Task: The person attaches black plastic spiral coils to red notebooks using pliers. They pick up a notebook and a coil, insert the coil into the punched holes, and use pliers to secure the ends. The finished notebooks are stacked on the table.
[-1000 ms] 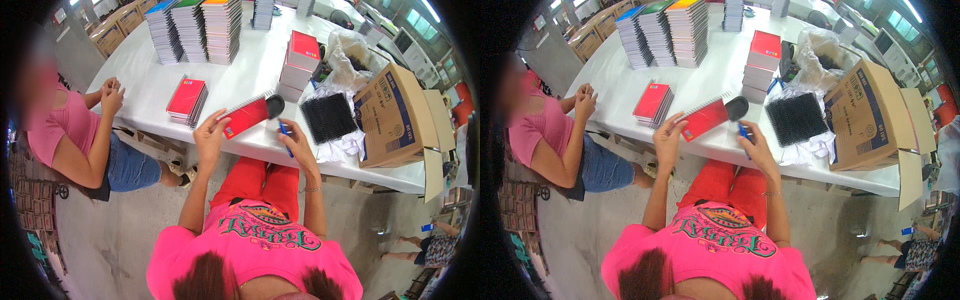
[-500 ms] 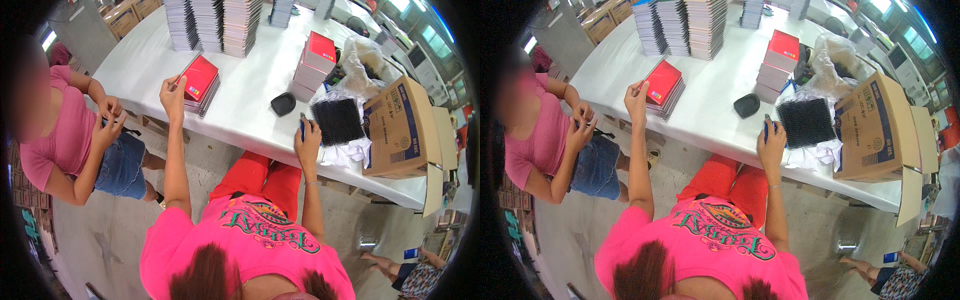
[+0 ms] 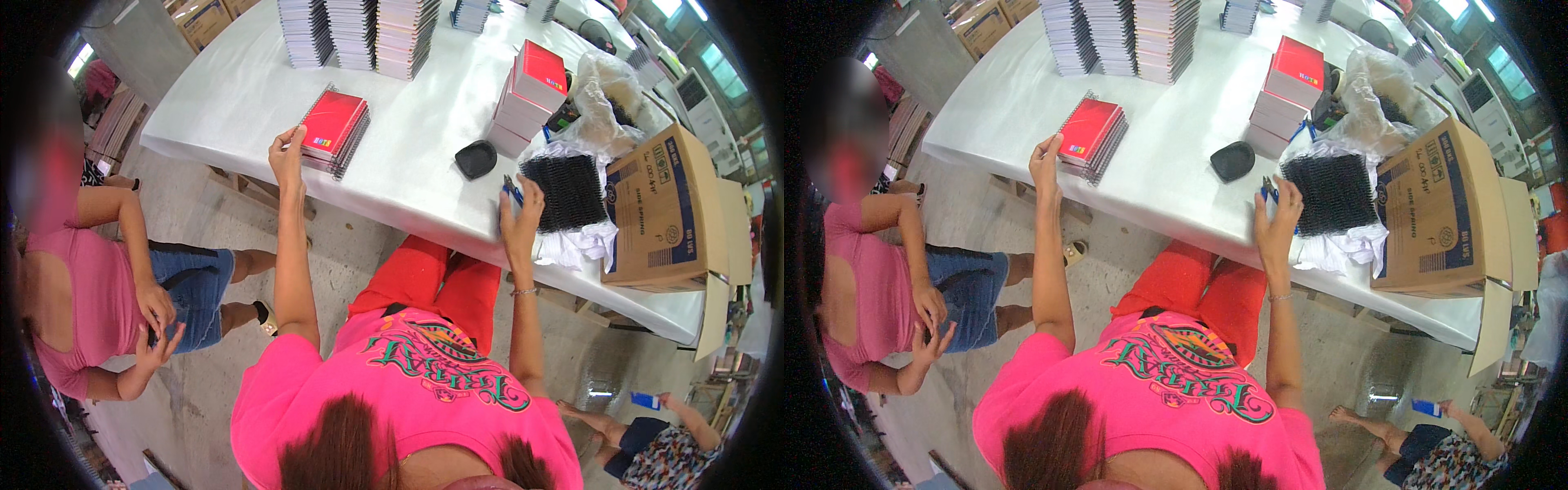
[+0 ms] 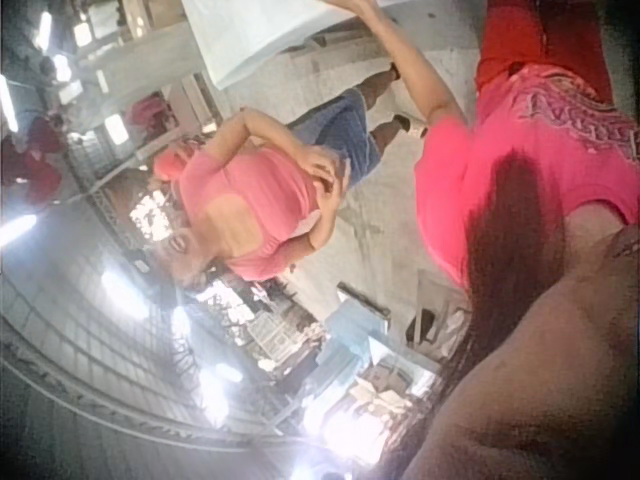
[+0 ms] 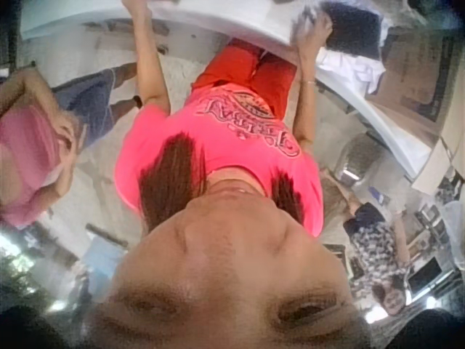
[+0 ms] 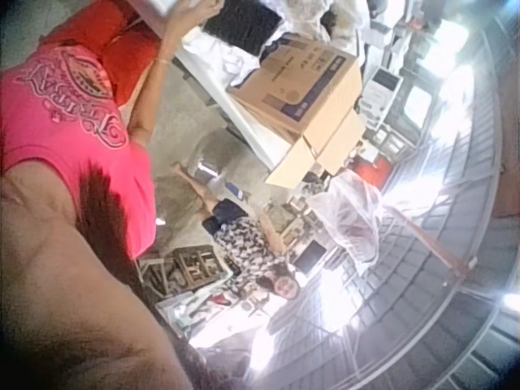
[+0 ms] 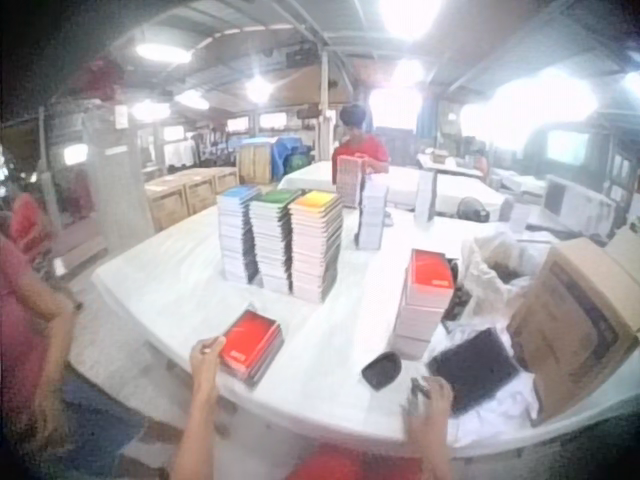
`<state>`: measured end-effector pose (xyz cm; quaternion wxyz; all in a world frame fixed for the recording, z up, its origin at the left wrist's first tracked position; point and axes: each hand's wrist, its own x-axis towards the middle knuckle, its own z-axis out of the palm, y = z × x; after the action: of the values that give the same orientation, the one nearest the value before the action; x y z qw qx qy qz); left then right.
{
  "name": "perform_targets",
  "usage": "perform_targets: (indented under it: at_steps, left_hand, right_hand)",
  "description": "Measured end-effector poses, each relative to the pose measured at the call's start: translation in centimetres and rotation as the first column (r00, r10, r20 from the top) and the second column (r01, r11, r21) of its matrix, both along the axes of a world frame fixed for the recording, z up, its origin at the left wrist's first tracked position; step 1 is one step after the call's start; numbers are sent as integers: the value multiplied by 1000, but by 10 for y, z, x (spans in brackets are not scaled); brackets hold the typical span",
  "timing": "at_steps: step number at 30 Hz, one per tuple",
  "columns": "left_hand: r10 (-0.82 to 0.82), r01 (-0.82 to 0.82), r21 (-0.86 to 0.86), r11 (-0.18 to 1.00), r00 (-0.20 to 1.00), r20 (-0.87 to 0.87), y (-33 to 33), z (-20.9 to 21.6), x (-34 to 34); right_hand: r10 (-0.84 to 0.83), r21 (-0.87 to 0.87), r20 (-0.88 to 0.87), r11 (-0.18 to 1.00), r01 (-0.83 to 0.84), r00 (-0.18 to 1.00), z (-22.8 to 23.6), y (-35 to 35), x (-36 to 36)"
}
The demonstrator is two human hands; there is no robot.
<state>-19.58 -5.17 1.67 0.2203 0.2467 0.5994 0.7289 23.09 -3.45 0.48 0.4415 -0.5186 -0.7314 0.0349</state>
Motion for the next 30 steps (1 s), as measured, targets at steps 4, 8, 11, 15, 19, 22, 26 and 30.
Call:
perform_targets:
  at_steps: [4, 8, 11, 15, 19, 22, 26, 30]
  left_hand:
    - [-7, 7, 0, 1000, 1000, 4, -3, 0, 3]
    - [-6, 6, 8, 1000, 1000, -15, -4, -1, 3]
    - [12, -13, -24, 1000, 999, -42, -7, 4, 10]
    - [202, -226, -38, 973, 924, -325, -12, 12, 21]
    - [214, -199, 86, 976, 829, -517, -30, 29, 71]
    - [162, -105, 129, 986, 787, -595, -37, 30, 115]
    - [50, 30, 112, 993, 761, -647, -39, 25, 159]
    - [-125, 190, 65, 980, 830, -544, -33, 39, 198]
  right_hand:
    - [-36, 134, -56, 990, 43, 998, 39, 33, 6]
    - [-5, 87, -369, 995, 40, 929, 99, 77, 3]
    - [-6, 45, -441, 999, 28, 897, 130, 121, 8]
    - [-65, -272, -437, 960, -63, 897, 146, 171, 10]
    - [-19, -387, -504, 899, -206, 864, 152, 176, 10]
    - [12, -332, -522, 918, -217, 853, 147, 183, 22]
    - [7, -337, -575, 909, -246, 818, 149, 183, 23]
    - [-41, -20, -411, 999, 36, 911, 147, 185, 27]
